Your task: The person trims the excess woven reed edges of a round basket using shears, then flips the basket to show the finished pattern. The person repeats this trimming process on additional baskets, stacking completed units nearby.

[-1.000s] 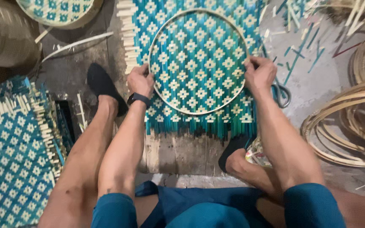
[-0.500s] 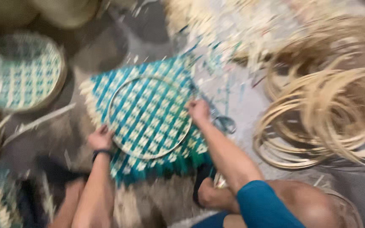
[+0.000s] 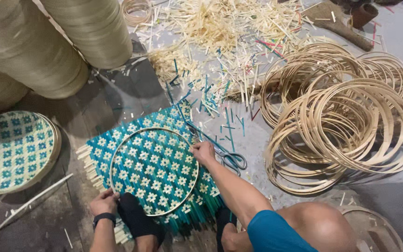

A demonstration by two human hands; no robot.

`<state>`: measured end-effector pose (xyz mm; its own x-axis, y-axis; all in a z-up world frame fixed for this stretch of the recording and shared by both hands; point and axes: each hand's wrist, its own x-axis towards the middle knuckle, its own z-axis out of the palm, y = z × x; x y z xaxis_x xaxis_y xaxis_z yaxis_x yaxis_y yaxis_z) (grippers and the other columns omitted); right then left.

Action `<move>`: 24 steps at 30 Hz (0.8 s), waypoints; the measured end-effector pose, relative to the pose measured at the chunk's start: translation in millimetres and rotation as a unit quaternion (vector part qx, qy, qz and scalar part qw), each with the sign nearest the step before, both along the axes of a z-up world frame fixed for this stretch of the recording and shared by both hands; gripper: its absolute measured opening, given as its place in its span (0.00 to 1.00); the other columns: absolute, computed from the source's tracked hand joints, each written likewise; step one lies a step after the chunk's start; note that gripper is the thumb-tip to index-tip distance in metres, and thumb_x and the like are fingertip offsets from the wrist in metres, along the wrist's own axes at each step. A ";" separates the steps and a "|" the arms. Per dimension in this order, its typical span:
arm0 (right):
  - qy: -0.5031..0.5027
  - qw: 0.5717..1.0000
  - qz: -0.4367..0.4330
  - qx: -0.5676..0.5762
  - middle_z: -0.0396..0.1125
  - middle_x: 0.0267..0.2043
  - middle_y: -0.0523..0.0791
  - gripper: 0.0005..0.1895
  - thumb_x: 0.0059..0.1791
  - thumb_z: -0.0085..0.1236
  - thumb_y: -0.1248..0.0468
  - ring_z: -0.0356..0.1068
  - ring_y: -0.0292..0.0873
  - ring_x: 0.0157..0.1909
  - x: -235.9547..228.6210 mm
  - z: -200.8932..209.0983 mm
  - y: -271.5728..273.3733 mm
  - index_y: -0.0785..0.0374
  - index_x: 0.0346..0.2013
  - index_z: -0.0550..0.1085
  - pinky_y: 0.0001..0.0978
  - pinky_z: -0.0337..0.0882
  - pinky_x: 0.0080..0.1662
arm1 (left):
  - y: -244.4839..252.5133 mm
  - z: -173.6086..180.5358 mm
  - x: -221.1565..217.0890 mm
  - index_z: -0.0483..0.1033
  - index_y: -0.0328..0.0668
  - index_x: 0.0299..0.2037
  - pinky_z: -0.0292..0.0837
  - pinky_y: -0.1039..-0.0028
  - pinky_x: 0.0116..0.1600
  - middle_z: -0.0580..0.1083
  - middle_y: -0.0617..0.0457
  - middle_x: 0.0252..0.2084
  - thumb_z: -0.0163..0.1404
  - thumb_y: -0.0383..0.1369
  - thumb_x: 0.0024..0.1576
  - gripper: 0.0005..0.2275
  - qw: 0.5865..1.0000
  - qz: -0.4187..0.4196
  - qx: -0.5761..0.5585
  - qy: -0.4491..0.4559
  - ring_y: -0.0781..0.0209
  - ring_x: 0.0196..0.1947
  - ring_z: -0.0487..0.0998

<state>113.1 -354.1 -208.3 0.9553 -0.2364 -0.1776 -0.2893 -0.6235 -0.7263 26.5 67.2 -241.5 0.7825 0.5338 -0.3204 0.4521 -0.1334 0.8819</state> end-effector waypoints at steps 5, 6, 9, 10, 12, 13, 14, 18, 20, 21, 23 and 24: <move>-0.030 0.999 -0.005 0.013 0.78 0.36 0.50 0.14 0.40 0.67 0.54 0.79 0.49 0.39 -1.0 -11.3 -1.4 0.53 0.37 0.85 0.39 0.75 0.47 | 2.8 0.5 1.9 0.82 0.34 0.51 0.78 0.70 0.44 0.82 0.46 0.42 0.63 0.21 0.50 0.17 0.999 -0.001 -0.039 -0.002 0.61 0.36 0.81; -0.029 0.999 -0.005 0.013 0.78 0.36 0.50 0.14 0.41 0.67 0.54 0.79 0.49 0.39 0.6 -14.1 -0.8 0.53 0.38 0.85 0.39 0.75 0.47 | 3.3 -1.2 -0.4 0.82 0.34 0.51 0.78 0.70 0.44 0.82 0.47 0.42 0.63 0.22 0.50 0.17 1.000 -0.004 -0.027 -0.015 0.63 0.37 0.82; -0.029 1.000 -0.001 0.006 0.78 0.37 0.50 0.14 0.41 0.67 0.54 0.78 0.49 0.39 2.9 -22.4 -1.8 0.53 0.38 0.84 0.40 0.75 0.46 | 3.6 -6.5 -4.9 0.84 0.41 0.51 0.77 0.69 0.46 0.82 0.47 0.41 0.65 0.27 0.51 0.16 0.995 -0.009 0.096 0.021 0.61 0.37 0.82; -0.033 0.999 -0.001 0.001 0.78 0.37 0.49 0.14 0.41 0.68 0.54 0.78 0.49 0.39 4.1 -24.3 -2.6 0.54 0.38 0.84 0.40 0.75 0.46 | 2.1 -7.6 -6.2 0.85 0.42 0.50 0.76 0.69 0.47 0.82 0.46 0.40 0.66 0.29 0.52 0.15 0.991 -0.012 0.136 0.014 0.59 0.37 0.82; -0.035 0.999 0.001 0.002 0.78 0.36 0.49 0.13 0.41 0.68 0.54 0.78 0.48 0.39 3.1 -29.9 -3.3 0.53 0.38 0.84 0.39 0.75 0.46 | 1.0 -8.6 -10.2 0.86 0.44 0.49 0.75 0.68 0.49 0.82 0.44 0.39 0.67 0.34 0.54 0.14 0.975 -0.021 0.219 0.002 0.55 0.38 0.82; -0.034 0.999 0.003 0.007 0.78 0.35 0.48 0.13 0.41 0.68 0.53 0.78 0.48 0.38 4.7 -31.3 -4.3 0.53 0.37 0.84 0.39 0.75 0.46 | 1.0 -7.7 -10.2 0.86 0.45 0.48 0.75 0.67 0.49 0.82 0.44 0.40 0.67 0.34 0.53 0.13 0.976 -0.018 0.215 0.007 0.54 0.38 0.83; -0.033 0.999 0.004 0.012 0.78 0.35 0.48 0.13 0.41 0.68 0.53 0.79 0.47 0.38 6.3 -32.3 -5.4 0.53 0.36 0.85 0.38 0.75 0.46 | 1.8 -6.0 -9.1 0.86 0.45 0.48 0.75 0.67 0.49 0.82 0.45 0.40 0.67 0.34 0.53 0.13 0.977 -0.014 0.211 0.013 0.54 0.38 0.83; -0.036 0.999 -0.003 0.030 0.78 0.33 0.47 0.12 0.40 0.68 0.55 0.78 0.45 0.35 10.8 -37.3 -7.9 0.52 0.36 0.85 0.37 0.75 0.43 | -0.9 -0.9 -2.4 0.86 0.42 0.46 0.76 0.68 0.48 0.82 0.46 0.40 0.66 0.32 0.51 0.13 0.990 0.023 0.135 0.040 0.56 0.39 0.83; -0.033 0.999 0.006 0.036 0.78 0.32 0.48 0.11 0.40 0.69 0.56 0.78 0.43 0.34 9.9 -44.0 -11.0 0.54 0.35 0.85 0.36 0.74 0.42 | -1.9 -2.0 -0.3 0.85 0.39 0.47 0.76 0.68 0.47 0.82 0.46 0.41 0.65 0.31 0.51 0.14 0.995 0.027 0.093 0.027 0.57 0.39 0.83; -0.042 0.998 0.012 0.042 0.78 0.32 0.48 0.11 0.40 0.69 0.56 0.78 0.43 0.33 10.5 -47.7 -12.0 0.55 0.35 0.85 0.36 0.75 0.41 | -1.3 -1.8 0.5 0.85 0.37 0.47 0.76 0.68 0.47 0.83 0.46 0.41 0.65 0.30 0.51 0.14 0.997 0.029 0.072 0.019 0.57 0.39 0.83; -0.062 0.996 0.024 0.054 0.78 0.31 0.48 0.11 0.40 0.70 0.58 0.77 0.42 0.33 11.9 -55.2 -15.4 0.56 0.35 0.84 0.34 0.75 0.41 | 1.3 -0.1 -4.1 0.84 0.35 0.48 0.75 0.70 0.47 0.82 0.45 0.41 0.66 0.29 0.51 0.15 0.995 0.005 0.100 0.018 0.59 0.38 0.82; -0.046 0.996 0.026 0.076 0.78 0.31 0.48 0.12 0.40 0.71 0.58 0.77 0.43 0.32 12.7 -58.4 -17.1 0.57 0.36 0.84 0.35 0.75 0.40 | 3.1 1.5 -3.0 0.84 0.33 0.48 0.75 0.71 0.47 0.82 0.44 0.41 0.66 0.29 0.51 0.15 0.993 -0.007 0.114 0.016 0.60 0.38 0.82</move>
